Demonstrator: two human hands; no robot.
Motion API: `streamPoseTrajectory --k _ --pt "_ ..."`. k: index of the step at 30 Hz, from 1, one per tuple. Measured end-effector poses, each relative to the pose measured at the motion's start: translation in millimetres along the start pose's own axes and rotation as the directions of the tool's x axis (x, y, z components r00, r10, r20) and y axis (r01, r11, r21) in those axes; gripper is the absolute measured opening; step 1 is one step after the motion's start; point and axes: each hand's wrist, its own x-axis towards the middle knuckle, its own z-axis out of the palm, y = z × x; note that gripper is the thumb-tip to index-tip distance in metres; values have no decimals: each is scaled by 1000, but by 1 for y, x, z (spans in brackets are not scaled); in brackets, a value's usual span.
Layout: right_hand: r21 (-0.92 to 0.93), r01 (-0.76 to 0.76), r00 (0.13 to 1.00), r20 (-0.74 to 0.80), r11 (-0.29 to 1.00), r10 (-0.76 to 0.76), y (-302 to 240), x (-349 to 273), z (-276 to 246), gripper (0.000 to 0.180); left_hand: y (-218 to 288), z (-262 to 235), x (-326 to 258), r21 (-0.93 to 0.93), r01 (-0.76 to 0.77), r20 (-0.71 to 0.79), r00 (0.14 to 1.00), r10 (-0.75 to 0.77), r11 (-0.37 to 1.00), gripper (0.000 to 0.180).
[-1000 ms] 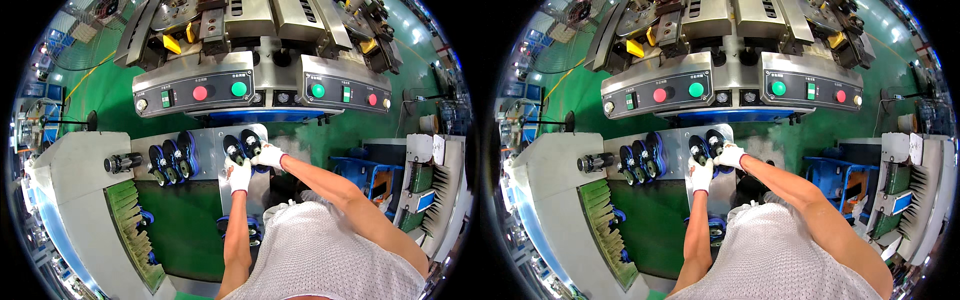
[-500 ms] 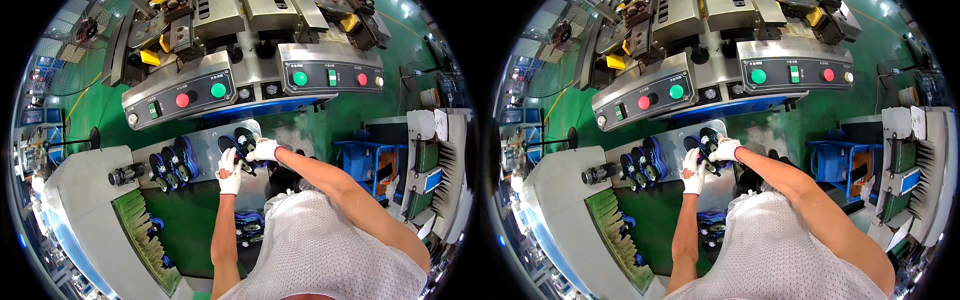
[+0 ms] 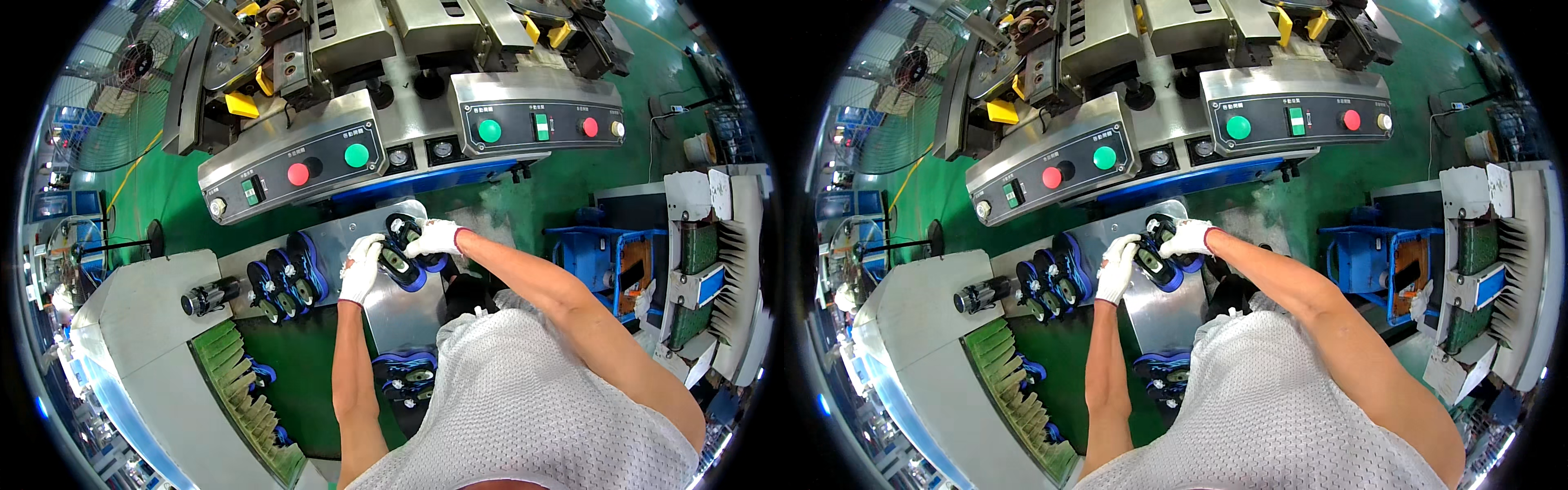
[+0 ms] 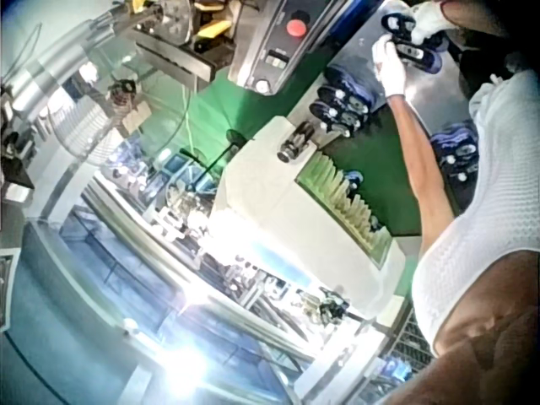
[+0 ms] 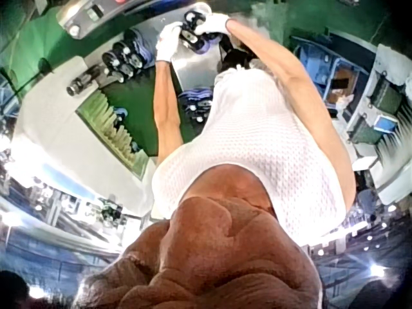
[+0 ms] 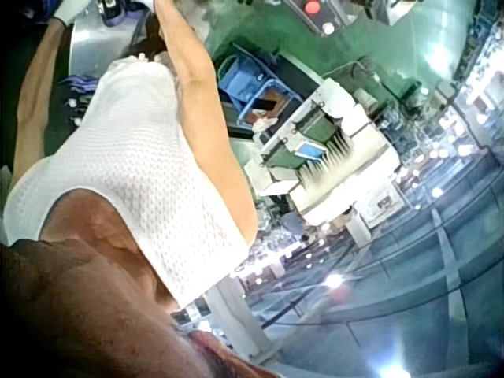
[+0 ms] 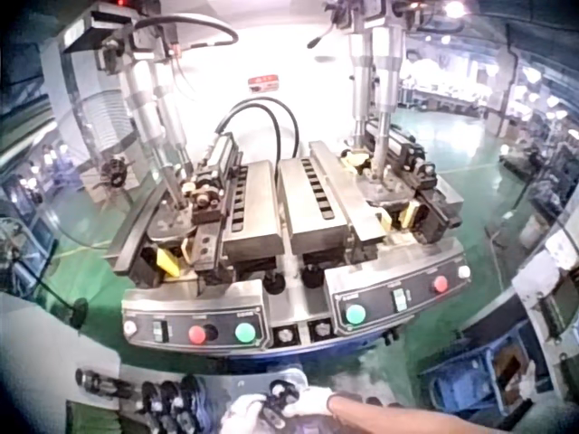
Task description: The person repeatedly picks up blue and black athletic shoes from a metal table and places them into a shoe assembly machine. They operate the machine to process the shoes, then remove them and place them back on the table. The cycle of picking, inserting, operating, and removing is repeated continuously throughout the clip.
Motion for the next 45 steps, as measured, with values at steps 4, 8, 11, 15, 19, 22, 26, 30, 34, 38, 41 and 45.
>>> streamPoseTrajectory --k 4,8,11,15,19,22,26,30,34,38,41,45 --pt "-52 -6 1000 -14 999 5 -20 -16 -3 52 -5 -8 -3 -40 40 23 999 -39 998 24" --pt "30 92 996 -22 995 -91 -17 -17 6 50 -12 -3 -29 100 -127 35 992 124 987 21" --pt "254 28 991 120 967 -61 -17 -46 -12 47 6 19 -78 385 -19 -4 1000 22 923 29" --pt "698 -183 978 203 693 53 38 -75 -22 40 -5 89 -108 5 279 -412 876 -252 960 83" --pt "798 -197 976 106 570 190 58 -136 -38 31 -7 137 -94 -43 611 -552 645 -528 791 92" --pt "847 -98 982 -3 523 188 95 -174 -47 19 -24 141 -80 -67 661 -526 613 -590 747 80" --pt "893 65 963 -173 446 206 133 -230 -55 20 51 93 -65 -207 679 -118 698 -706 705 72" --pt "887 317 842 -426 335 330 122 -291 -65 12 153 134 -28 -102 534 229 834 -502 840 87" --pt "834 522 725 -543 176 424 164 -336 -77 18 243 235 -14 274 235 338 884 -323 932 84" --pt "695 596 526 -717 403 459 213 -403 -99 22 348 275 -14 -203 87 479 877 22 975 63" --pt "582 742 331 -749 333 574 262 -476 -107 33 421 339 -14 -46 -86 642 760 96 995 66" --pt "362 827 -92 -667 430 740 294 -556 -116 25 528 414 -23 -24 -205 730 665 157 979 70"
